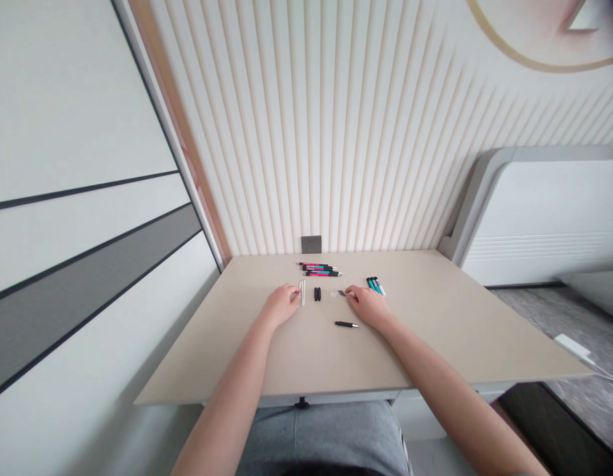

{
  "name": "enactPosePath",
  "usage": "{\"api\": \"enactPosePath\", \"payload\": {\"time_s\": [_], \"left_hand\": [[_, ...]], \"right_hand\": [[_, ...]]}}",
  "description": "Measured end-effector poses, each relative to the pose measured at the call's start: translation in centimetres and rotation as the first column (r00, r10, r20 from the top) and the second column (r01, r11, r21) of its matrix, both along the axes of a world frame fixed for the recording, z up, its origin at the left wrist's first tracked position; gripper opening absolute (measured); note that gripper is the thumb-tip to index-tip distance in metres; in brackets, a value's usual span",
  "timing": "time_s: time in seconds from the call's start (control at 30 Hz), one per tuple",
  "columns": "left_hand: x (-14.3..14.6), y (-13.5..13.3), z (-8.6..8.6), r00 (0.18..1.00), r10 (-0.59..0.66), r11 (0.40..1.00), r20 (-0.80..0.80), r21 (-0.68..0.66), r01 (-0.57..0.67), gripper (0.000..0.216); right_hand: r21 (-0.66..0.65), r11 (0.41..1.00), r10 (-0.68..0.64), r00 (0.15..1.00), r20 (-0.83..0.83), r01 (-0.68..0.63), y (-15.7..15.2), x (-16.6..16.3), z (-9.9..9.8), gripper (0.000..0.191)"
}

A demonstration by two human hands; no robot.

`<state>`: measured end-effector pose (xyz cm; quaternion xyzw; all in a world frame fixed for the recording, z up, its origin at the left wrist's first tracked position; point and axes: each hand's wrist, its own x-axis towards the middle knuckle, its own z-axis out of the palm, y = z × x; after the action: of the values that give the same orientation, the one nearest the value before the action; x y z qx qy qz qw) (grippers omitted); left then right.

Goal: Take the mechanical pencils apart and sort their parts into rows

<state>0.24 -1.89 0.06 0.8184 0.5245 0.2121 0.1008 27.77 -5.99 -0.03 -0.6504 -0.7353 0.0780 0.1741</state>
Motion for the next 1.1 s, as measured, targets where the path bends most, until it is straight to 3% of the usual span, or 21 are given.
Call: {"api": "enactPosePath", "payload": {"time_s": [0.13,0.27,0.43,0.8,1.1], "left_hand": [[0.0,-0.1,0.0,0.999,-0.045,0.999,-0.029,0.011,0.046,0.024],[0.2,0.1,-0.3,0.999,-0.041,0.999,-0.030,0.030,0.042,0.023],[0.4,0.2,-0.6,0.998,-0.045,0.997,-0.036,0.062,0.047,0.024],[0.4,-0.3,-0.3,0.996,-0.076,0.997,-0.037,0.024,0.077,0.035],[0.4,-0.1,-0.5,0.998,-0.061,0.998,-0.030,-0.004,0.061,0.033]], "right_hand": [[0.038,0.979,0.204,0.962,-0.179,-0.201,-0.7,0.4,0.7,0.028],[0.048,0.887,0.454,0.847,-0.276,-0.459,-1.1,0.1,1.0,0.028],[0.055,0.795,0.593,0.755,-0.280,-0.604,-1.1,-0.4,0.8,0.030],[0.029,0.838,0.532,0.805,-0.265,-0.544,-1.2,-0.7,0.7,0.017],[0.032,0.902,0.405,0.817,-0.410,-0.430,-1.0,-0.5,0.5,0.022]]}}
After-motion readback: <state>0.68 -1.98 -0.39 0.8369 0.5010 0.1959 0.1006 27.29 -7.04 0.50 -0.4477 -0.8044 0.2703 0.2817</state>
